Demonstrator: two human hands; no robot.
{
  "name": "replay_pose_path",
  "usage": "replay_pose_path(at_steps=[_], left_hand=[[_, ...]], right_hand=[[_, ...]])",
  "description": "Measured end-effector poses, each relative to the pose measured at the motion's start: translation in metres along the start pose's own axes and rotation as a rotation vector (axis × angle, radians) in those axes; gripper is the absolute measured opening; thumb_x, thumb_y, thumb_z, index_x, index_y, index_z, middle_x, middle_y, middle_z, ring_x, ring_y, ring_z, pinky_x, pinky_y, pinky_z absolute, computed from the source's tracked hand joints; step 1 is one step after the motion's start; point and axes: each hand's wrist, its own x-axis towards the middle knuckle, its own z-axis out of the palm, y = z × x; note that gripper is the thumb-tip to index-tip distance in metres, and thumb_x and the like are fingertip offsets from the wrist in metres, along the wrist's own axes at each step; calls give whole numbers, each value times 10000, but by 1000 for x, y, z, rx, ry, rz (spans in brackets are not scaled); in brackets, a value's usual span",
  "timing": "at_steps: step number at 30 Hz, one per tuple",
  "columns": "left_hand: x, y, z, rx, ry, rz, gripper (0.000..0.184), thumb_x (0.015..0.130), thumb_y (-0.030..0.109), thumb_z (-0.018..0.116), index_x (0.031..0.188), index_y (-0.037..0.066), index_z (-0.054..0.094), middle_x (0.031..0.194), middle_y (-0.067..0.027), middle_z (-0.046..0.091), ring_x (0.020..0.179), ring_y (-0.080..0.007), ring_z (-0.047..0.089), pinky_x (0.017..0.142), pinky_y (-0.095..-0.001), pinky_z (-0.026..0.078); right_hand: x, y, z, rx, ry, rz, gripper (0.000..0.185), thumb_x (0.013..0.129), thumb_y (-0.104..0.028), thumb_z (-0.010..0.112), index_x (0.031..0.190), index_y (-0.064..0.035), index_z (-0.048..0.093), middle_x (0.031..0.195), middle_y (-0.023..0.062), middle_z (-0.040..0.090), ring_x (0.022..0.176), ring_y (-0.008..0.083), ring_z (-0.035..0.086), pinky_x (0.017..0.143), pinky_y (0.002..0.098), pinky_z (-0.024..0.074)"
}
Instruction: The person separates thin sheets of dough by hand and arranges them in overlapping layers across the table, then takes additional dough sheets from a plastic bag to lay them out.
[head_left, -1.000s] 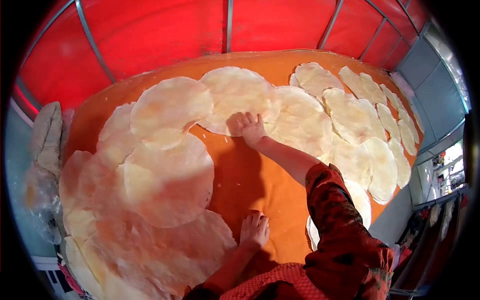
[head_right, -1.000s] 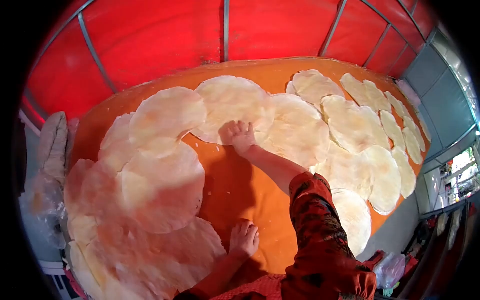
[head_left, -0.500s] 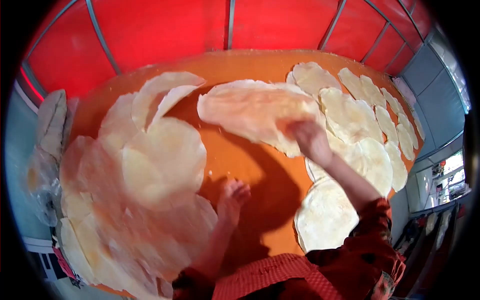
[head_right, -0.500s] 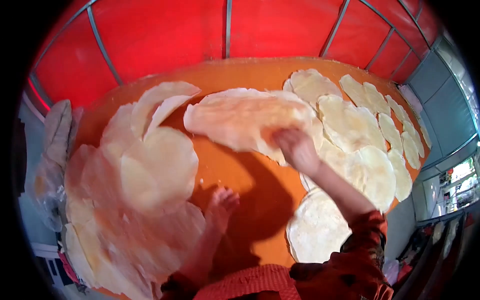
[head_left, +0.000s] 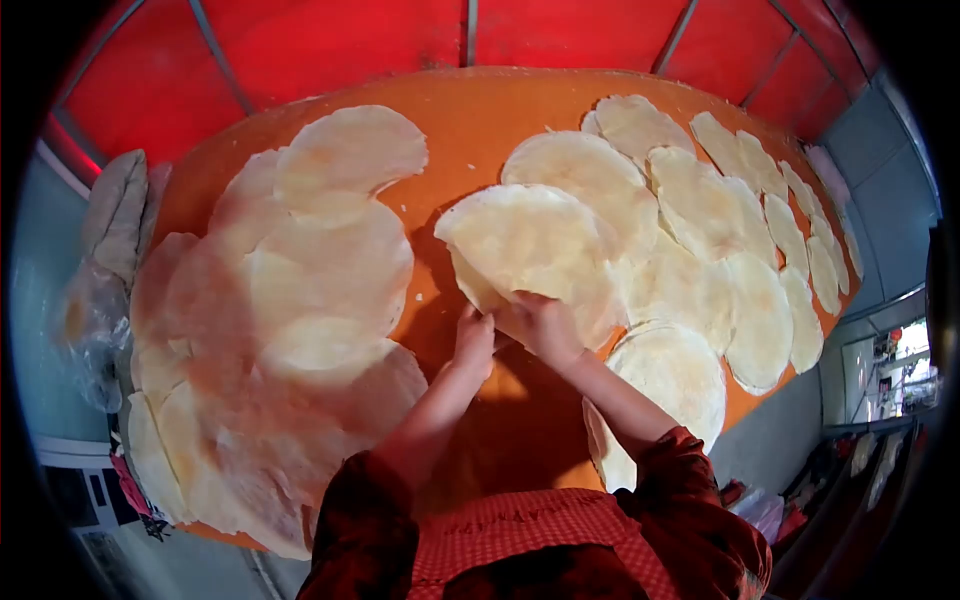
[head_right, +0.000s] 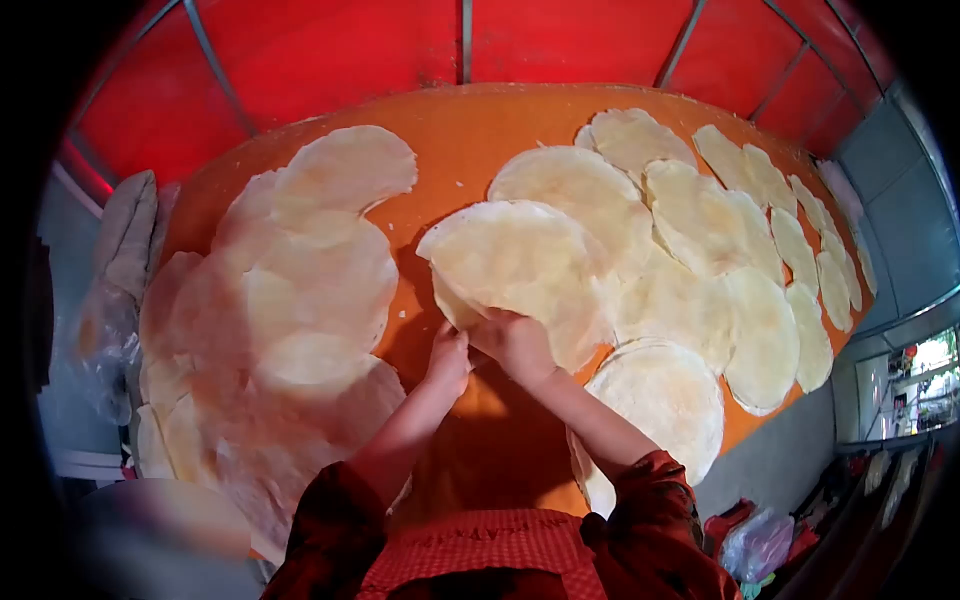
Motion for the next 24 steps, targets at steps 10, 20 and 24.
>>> replay_pose_path(at_steps=[10,20,24], left_hand=[[50,187,-60,214,164,510,238,810,52,577,1038,20,633,938,-77,669,791,-175,634,709,-327,519],[40,186,-256,551,380,381,188,875,115,571,1061,100,548,905,-22,586,776,-158,601,703,-319,524],[-41,177,-297,461,418,601,220,892,128,573,1110,110,548,952,-1,587,781,-131,594,686,-273,501]], right_hand=[[36,12,-168,980,395,392,223,885,4,466,1057,13,607,991,115,662,890,247,667,661,343,550],[28,21,-155,491,372,129,232,915,-49,533,1123,12,615,1007,81,672,899,161,645,722,289,532],[17,-74,-120,202,179,-171,223,887,26,535,1087,21,632,1002,63,675,894,110,610,796,252,484]])
